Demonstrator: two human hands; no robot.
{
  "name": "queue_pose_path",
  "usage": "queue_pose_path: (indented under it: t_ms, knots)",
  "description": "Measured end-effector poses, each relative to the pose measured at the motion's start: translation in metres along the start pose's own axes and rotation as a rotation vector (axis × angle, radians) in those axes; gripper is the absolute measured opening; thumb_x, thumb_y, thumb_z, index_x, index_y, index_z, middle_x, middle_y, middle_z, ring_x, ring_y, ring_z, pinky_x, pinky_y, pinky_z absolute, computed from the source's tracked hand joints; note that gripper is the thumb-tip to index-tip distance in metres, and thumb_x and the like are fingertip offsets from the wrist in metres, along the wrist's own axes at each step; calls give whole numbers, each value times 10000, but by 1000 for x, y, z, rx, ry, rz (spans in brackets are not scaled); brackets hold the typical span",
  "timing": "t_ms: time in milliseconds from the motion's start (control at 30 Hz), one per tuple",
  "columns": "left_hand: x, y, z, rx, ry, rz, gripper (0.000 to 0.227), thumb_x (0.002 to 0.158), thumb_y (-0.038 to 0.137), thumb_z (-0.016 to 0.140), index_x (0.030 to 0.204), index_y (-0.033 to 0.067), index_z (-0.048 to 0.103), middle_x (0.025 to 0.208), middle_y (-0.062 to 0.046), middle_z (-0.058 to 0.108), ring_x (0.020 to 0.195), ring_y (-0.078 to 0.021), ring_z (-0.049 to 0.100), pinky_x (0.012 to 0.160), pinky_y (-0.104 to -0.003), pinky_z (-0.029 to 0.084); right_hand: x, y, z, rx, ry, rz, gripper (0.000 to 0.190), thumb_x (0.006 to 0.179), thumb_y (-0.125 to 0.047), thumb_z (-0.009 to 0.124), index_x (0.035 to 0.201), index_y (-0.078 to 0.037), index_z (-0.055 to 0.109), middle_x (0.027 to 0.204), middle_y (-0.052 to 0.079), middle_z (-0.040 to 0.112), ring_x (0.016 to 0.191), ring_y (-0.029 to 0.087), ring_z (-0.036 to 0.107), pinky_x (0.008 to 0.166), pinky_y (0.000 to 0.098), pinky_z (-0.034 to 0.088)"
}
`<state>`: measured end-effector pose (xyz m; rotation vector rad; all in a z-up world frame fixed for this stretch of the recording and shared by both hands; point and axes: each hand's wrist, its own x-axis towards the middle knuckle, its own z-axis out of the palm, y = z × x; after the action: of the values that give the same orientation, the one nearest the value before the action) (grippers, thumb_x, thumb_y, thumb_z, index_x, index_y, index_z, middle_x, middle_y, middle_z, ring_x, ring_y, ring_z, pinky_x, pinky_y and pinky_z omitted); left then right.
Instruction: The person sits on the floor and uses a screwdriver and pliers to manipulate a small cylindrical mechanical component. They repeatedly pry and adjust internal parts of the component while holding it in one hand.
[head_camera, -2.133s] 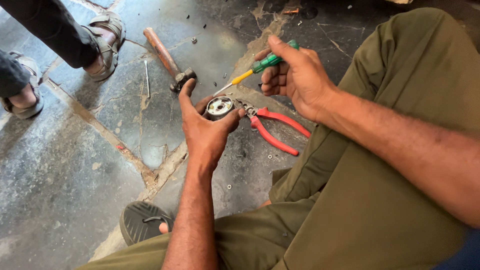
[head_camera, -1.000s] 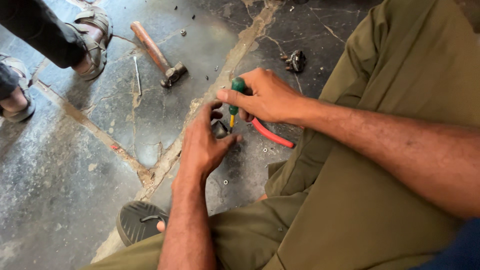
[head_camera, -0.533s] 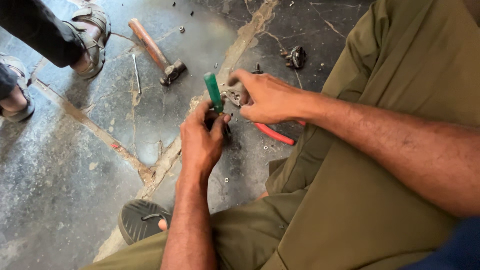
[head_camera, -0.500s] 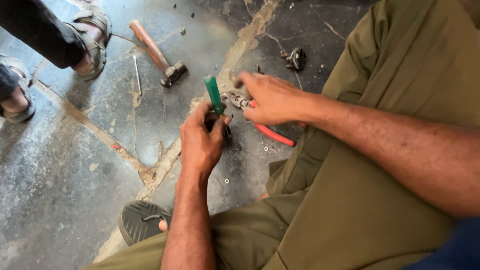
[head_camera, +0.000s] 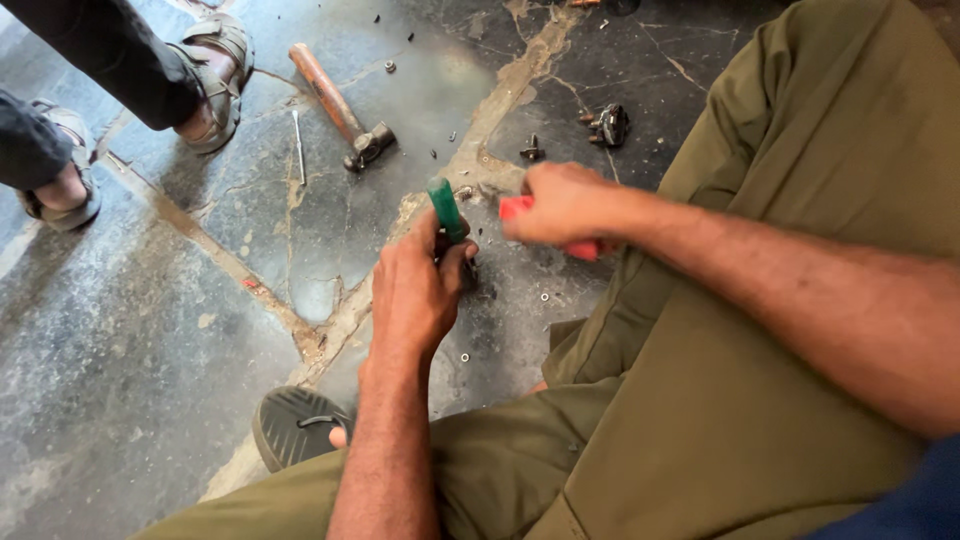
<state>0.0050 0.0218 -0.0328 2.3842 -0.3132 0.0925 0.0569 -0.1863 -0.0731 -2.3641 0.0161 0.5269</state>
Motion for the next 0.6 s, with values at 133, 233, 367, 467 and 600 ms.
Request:
queue_pose_path:
  t_ms: [133,233,367,467,600]
  knots:
    - [-2,1,0,3,18,-12,254,864,172,747,1107,118,699,942,-123,774,903,-343,739,763,-445,548,-25,-20,-34,964,-161,-64,281,773,-284,643,958,-73,631,802,60,659,560,151,627,380,321,516]
    - [-2,-3,0,3,8,-36,244,869,177,744,1105,129,705,940,-115,778,904,-331,745,768,-439,552,-54,-33,-59,650,231,-453,361,788,-160,697,1137,-225,633,844,20,690,614,131,631,425,327,519]
    - [-1,-4,1,7,18,-19,266,858,177,755,1116,134,710,946,-120,774,906,-335,741,769,-443,549,-79,-47,-69,212,566,-721,439,760,-179,715,1192,-186,635,854,58,705,641,174,656,500,350,534]
    - [-2,-5,0,-14,23,-13,269,856,175,754,1117,132,706,947,-115,777,911,-328,746,770,-439,554,-86,-54,-55,9,534,-746,503,739,-193,728,1232,-156,636,862,87,716,661,207,674,555,367,545]
    - [-2,-5,-2,5,22,-30,303,850,161,752,1148,140,703,935,-126,773,897,-343,738,768,-450,545,-90,-61,-49,-301,346,-614,594,711,-213,747,1287,-117,637,873,125,731,688,250,698,629,390,559]
